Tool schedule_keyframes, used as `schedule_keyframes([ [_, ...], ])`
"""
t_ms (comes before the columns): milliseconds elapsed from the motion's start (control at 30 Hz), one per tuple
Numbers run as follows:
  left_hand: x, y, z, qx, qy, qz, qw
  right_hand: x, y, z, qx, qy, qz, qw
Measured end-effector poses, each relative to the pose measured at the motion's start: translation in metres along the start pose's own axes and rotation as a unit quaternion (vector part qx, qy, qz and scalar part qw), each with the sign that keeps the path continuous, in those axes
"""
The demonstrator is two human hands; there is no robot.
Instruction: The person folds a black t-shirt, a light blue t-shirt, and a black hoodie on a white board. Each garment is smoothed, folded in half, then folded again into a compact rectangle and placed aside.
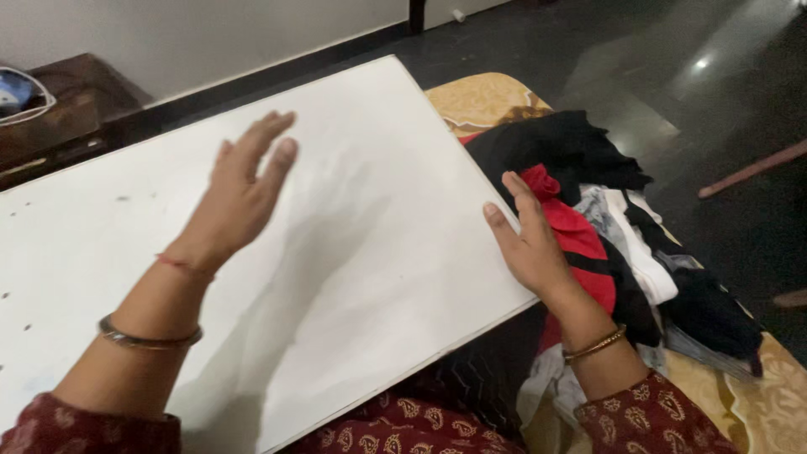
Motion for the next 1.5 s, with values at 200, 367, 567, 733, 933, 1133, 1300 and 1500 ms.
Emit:
schedule_keyframes([
  [200,0.105,-0.112,-0.021,-0.096,-0.209,-0.024,0.973,0.099,0.037,0.028,0.049,-0.184,-0.071,0.979],
  [367,0.146,-0.178,-0.035,-0.163,-0.252,-0.066,0.952,0.116,0.031,0.048,-0.014,-0.100,0.035,0.994],
  [567,0.143,-0.233,-0.050,-0.207,-0.232,-0.095,0.946,0.088,0.025,0.030,0.002,-0.023,0.204,0.979],
  [733,0.130,-0.246,-0.047,-0.208,-0.228,-0.103,0.946,0.074,0.034,0.015,0.051,-0.093,0.055,0.993],
  [933,0.143,-0.232,-0.037,-0.208,-0.248,0.009,0.946,0.048,0.052,0.016,0.187,0.010,-0.111,0.976],
  [1133,0.190,-0.221,-0.010,-0.136,-0.290,0.117,0.940,0.002,0.105,0.003,0.252,0.116,-0.155,0.948],
  [1300,0.209,-0.198,-0.021,-0.073,-0.284,0.189,0.937,-0.044,0.127,-0.023,0.216,0.180,-0.175,0.944],
  [1500,0.201,-0.147,-0.088,0.118,-0.275,0.437,0.848,-0.069,0.121,-0.012,0.168,0.201,0.019,0.965],
])
Point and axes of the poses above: each hand's wrist, its own z-axis away from the middle knuckle, its own y-axis out of the back of the hand, x = y × z, the point moved 1 cm from there along -z, towards the middle knuckle, and after that the axes turned 12 degrees about y, right-handed, at the moved point
